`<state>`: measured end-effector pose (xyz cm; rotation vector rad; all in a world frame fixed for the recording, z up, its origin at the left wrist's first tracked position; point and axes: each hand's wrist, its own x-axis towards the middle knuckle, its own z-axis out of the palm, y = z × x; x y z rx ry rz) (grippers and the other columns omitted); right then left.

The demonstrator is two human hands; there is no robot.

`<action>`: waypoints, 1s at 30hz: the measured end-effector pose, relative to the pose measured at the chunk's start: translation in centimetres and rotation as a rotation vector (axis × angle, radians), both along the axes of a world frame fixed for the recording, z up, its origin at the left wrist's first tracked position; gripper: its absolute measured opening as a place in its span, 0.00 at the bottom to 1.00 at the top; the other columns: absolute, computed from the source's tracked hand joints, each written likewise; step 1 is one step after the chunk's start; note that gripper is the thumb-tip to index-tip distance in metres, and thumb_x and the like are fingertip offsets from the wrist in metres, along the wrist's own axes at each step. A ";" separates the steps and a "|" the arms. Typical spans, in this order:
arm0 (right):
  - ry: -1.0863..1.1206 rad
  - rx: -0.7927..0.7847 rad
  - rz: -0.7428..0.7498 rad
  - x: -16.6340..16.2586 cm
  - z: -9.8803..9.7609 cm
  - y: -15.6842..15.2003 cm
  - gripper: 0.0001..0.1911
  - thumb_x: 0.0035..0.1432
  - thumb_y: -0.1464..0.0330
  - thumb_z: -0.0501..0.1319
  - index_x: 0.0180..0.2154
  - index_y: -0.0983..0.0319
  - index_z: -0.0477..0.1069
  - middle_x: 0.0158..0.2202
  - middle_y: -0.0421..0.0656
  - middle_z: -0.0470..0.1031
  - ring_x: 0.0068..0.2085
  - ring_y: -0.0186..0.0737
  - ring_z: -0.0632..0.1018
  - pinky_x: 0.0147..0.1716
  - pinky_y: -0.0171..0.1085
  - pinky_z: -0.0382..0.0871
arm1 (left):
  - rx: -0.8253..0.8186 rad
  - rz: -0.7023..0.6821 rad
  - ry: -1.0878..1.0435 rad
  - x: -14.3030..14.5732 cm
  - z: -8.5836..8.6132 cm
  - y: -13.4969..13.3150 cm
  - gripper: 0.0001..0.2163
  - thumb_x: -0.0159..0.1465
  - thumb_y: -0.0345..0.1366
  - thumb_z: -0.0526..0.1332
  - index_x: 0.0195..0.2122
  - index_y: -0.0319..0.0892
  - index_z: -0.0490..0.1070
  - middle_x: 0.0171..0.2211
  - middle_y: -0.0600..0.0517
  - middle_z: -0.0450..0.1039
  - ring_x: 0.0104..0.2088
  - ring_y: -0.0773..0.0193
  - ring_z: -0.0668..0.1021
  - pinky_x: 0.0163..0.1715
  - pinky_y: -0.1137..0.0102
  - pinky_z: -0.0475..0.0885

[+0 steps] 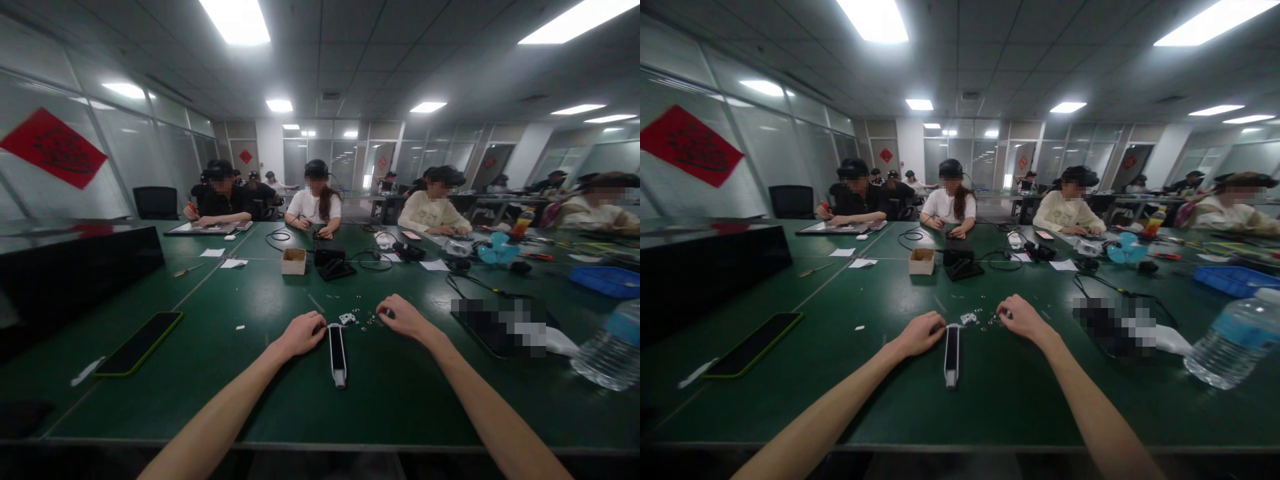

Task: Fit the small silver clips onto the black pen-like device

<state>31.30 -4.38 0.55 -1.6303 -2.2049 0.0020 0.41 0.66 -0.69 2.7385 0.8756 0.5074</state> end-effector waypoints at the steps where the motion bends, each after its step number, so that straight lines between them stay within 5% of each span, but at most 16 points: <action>1: -0.018 -0.046 -0.007 0.2 -0.1 0.0 0.08 0.54 0.67 0.56 0.32 0.60 0.74 0.32 0.44 0.73 0.37 0.41 0.71 0.39 0.40 0.64 | -0.003 0.000 0.000 0.0 0.0 0.0 0.07 0.64 0.36 0.52 0.38 0.41 0.68 0.36 0.51 0.69 0.35 0.64 0.72 0.35 0.71 0.66; 21: -0.078 -0.316 -0.124 0.0 -0.1 0.2 0.08 0.51 0.66 0.57 0.29 0.61 0.74 0.32 0.44 0.74 0.34 0.39 0.73 0.34 0.34 0.62 | 0.009 -0.006 -0.009 0.0 0.0 -0.1 0.07 0.64 0.36 0.53 0.38 0.42 0.68 0.36 0.51 0.69 0.35 0.64 0.72 0.36 0.71 0.67; 30: 0.119 -0.455 -0.150 -0.8 -0.1 -0.1 0.06 0.47 0.69 0.58 0.30 0.63 0.71 0.30 0.42 0.74 0.30 0.34 0.73 0.28 0.31 0.62 | -0.014 -0.005 -0.002 0.0 0.1 0.1 0.08 0.64 0.36 0.53 0.38 0.42 0.68 0.36 0.51 0.69 0.35 0.64 0.72 0.35 0.71 0.67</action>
